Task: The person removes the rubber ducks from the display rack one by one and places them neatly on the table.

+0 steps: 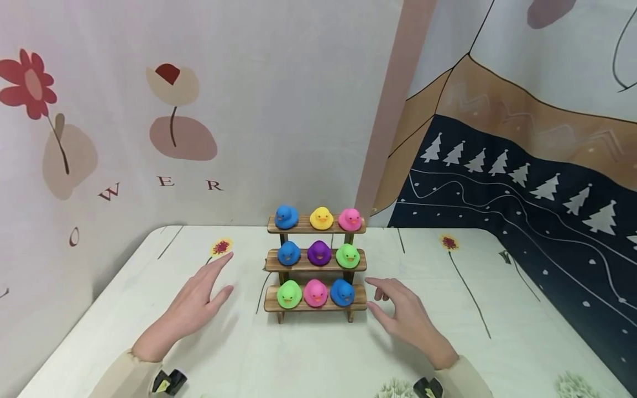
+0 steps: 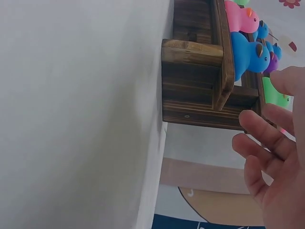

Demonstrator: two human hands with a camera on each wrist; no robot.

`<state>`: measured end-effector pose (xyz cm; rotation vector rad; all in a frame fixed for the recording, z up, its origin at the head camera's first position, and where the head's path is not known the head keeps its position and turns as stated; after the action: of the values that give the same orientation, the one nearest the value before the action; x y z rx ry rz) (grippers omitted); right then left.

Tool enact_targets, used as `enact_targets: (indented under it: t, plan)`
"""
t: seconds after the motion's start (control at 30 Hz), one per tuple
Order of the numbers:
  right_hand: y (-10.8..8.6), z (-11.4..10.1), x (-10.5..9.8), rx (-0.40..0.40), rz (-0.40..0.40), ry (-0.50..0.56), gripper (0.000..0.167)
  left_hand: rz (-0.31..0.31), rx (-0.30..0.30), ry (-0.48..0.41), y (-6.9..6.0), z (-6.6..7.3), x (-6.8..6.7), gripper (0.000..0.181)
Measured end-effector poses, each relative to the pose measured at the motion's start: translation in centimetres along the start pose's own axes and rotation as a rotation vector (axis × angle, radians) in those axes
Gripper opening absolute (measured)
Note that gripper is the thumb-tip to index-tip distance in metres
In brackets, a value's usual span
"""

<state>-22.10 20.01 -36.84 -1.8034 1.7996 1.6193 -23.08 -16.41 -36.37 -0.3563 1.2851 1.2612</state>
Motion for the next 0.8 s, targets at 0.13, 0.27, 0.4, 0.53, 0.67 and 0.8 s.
enact_targets:
  t: [0.13, 0.27, 0.4, 0.53, 0.67, 0.8]
  plan:
    - [0.0, -0.2, 0.2, -0.018, -0.007, 0.025, 0.051, -0.011, 0.011, -0.018, 0.4, 0.1, 0.2, 0.064]
    - [0.2, -0.3, 0.5, -0.027, -0.022, 0.057, 0.049, -0.013, 0.011, -0.034, 0.7, 0.1, 0.4, 0.061]
    - [0.4, -0.4, 1.1, -0.004, -0.041, 0.081, 0.046, 0.010, 0.006, -0.048, 0.7, 0.1, 0.4, 0.061]
    - [0.5, -0.6, 1.7, 0.016, -0.079, 0.107, 0.045, 0.062, 0.018, -0.067, 0.7, 0.4, 0.1, 0.062]
    - [0.6, -0.8, 1.8, -0.001, -0.079, 0.134, 0.045, 0.100, 0.036, -0.088, 1.0, 0.7, 0.1, 0.063]
    - [0.8, -0.8, 1.6, -0.032, -0.060, 0.166, 0.046, 0.113, 0.042, -0.117, 1.7, 1.0, 0.4, 0.064]
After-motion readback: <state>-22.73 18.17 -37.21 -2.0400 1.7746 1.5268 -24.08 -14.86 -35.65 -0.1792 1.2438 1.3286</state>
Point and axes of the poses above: each hand's wrist, its own y-axis towards the middle knuckle, its own x-axis out of the palm, z = x × y, the point moved 7 cm from there along y, towards the middle knuckle, and after that the axes turned 11 degrees about x, right-handed, at the moved point
